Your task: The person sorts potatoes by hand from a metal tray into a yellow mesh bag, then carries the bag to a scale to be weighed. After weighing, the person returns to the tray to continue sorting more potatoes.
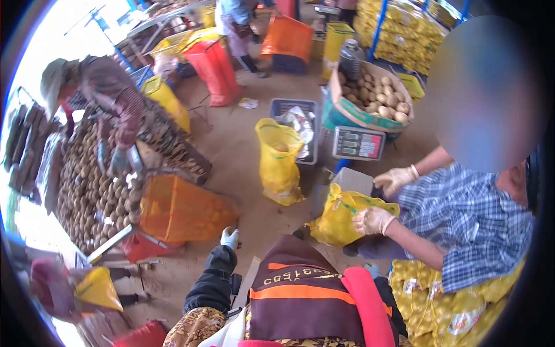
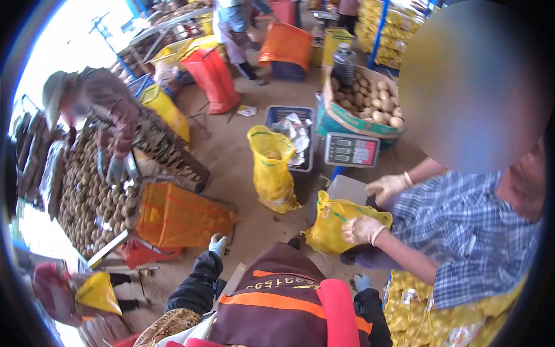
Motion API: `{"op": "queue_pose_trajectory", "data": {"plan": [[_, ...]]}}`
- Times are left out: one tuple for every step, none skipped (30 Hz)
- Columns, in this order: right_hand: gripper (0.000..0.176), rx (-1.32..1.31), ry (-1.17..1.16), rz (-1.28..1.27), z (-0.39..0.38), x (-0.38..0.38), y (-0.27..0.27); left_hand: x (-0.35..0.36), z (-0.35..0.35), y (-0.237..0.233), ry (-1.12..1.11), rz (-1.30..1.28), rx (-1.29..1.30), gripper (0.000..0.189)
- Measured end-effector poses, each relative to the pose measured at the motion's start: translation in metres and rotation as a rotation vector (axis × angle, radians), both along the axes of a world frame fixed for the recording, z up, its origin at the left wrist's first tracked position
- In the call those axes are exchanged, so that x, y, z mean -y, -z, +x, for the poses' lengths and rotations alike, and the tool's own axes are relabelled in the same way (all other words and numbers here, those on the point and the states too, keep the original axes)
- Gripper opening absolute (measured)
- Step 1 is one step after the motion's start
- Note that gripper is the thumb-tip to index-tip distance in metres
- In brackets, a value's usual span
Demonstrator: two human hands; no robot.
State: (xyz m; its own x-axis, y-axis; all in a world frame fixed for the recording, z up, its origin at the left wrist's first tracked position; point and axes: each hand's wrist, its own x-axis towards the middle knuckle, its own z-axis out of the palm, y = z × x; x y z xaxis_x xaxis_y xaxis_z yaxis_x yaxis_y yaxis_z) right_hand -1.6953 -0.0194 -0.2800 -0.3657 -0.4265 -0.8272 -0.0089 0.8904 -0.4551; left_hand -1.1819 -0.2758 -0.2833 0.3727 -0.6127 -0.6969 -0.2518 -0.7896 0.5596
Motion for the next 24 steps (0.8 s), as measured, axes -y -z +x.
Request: {"op": "queue_pose_trajectory", "data": {"plan": [[0.027, 0.003, -0.057, -0.075, -0.005, 0.005, 0.005, -0.025, 0.005, -0.016, -0.039, 0.027, 0.008, 0.051], [0.026, 0.039, -0.09, -0.047, -0.012, 0.009, 0.014, -0.051, 0.004, -0.03, -0.082, 0.054, 0.011, 0.051], [0.023, 0.065, -0.091, -0.055, -0.018, 0.012, 0.026, -0.08, 0.002, -0.035, -0.121, 0.063, 0.033, 0.051], [0.023, 0.096, -0.166, -0.066, -0.022, 0.012, 0.039, -0.111, 0.0, -0.038, -0.151, 0.078, 0.056, 0.051], [0.019, 0.108, -0.237, -0.061, -0.026, 0.013, 0.052, -0.142, -0.004, -0.043, -0.181, 0.105, 0.069, 0.051], [0.016, 0.101, -0.31, -0.051, -0.027, 0.011, 0.058, -0.178, -0.003, -0.045, -0.214, 0.137, 0.061, 0.052], [0.016, 0.119, -0.284, 0.012, -0.028, -0.013, 0.108, -0.206, 0.0, -0.047, -0.22, 0.164, 0.081, 0.052], [0.016, 0.136, -0.257, 0.075, -0.028, -0.034, 0.152, -0.235, 0.003, -0.049, -0.218, 0.198, 0.102, 0.051], [0.017, 0.151, -0.23, 0.138, -0.027, -0.055, 0.195, -0.262, 0.012, -0.053, -0.212, 0.246, 0.122, 0.05], [0.017, 0.16, -0.255, 0.137, -0.023, -0.078, 0.217, -0.292, 0.023, -0.059, -0.203, 0.298, 0.138, 0.05], [0.017, 0.094, -0.5, 0.151, -0.018, -0.1, 0.232, -0.321, 0.036, -0.064, -0.255, 0.314, 0.13, 0.049], [0.017, 0.018, -0.74, 0.158, -0.009, -0.108, 0.235, -0.336, 0.048, -0.078, -0.301, 0.324, 0.117, 0.049], [0.017, 0.008, -0.759, 0.151, 0.007, -0.125, 0.238, -0.368, 0.064, -0.091, -0.334, 0.337, 0.144, 0.048], [0.02, 0.059, -0.763, 0.157, 0.014, -0.121, 0.231, -0.383, 0.077, -0.083, -0.38, 0.304, 0.153, 0.047], [0.023, 0.11, -0.765, 0.165, 0.022, -0.118, 0.223, -0.394, 0.091, -0.075, -0.413, 0.297, 0.14, 0.047], [0.023, 0.102, -0.775, 0.16, 0.031, -0.107, 0.205, -0.403, 0.103, -0.07, -0.446, 0.291, 0.127, 0.047], [0.025, 0.071, -0.661, 0.204, 0.039, -0.09, 0.188, -0.407, 0.114, -0.069, -0.454, 0.288, 0.121, 0.047], [0.028, 0.039, -0.546, 0.24, 0.056, -0.073, 0.168, -0.407, 0.124, -0.068, -0.449, 0.256, 0.123, 0.046], [0.032, 0.023, -0.596, 0.23, 0.061, -0.06, 0.167, -0.403, 0.135, -0.068, -0.446, 0.221, 0.125, 0.045], [0.032, 0.013, -0.611, 0.214, 0.079, -0.055, 0.168, -0.414, 0.154, -0.062, -0.462, 0.204, 0.116, 0.045], [0.03, -0.025, -0.79, 0.174, 0.092, -0.038, 0.16, -0.409, 0.169, -0.067, -0.365, 0.191, 0.128, 0.045], [0.029, -0.063, -0.969, 0.134, 0.109, -0.02, 0.152, -0.408, 0.191, -0.07, -0.269, 0.179, 0.144, 0.045], [0.027, -0.1, -1.147, 0.092, 0.13, -0.001, 0.14, -0.426, 0.214, -0.041, -0.196, -0.027, 0.28, 0.041], [0.026, -0.139, -1.327, 0.054, 0.16, 0.017, 0.122, -0.43, 0.243, -0.044, -0.21, -0.031, 0.28, 0.041]]}}
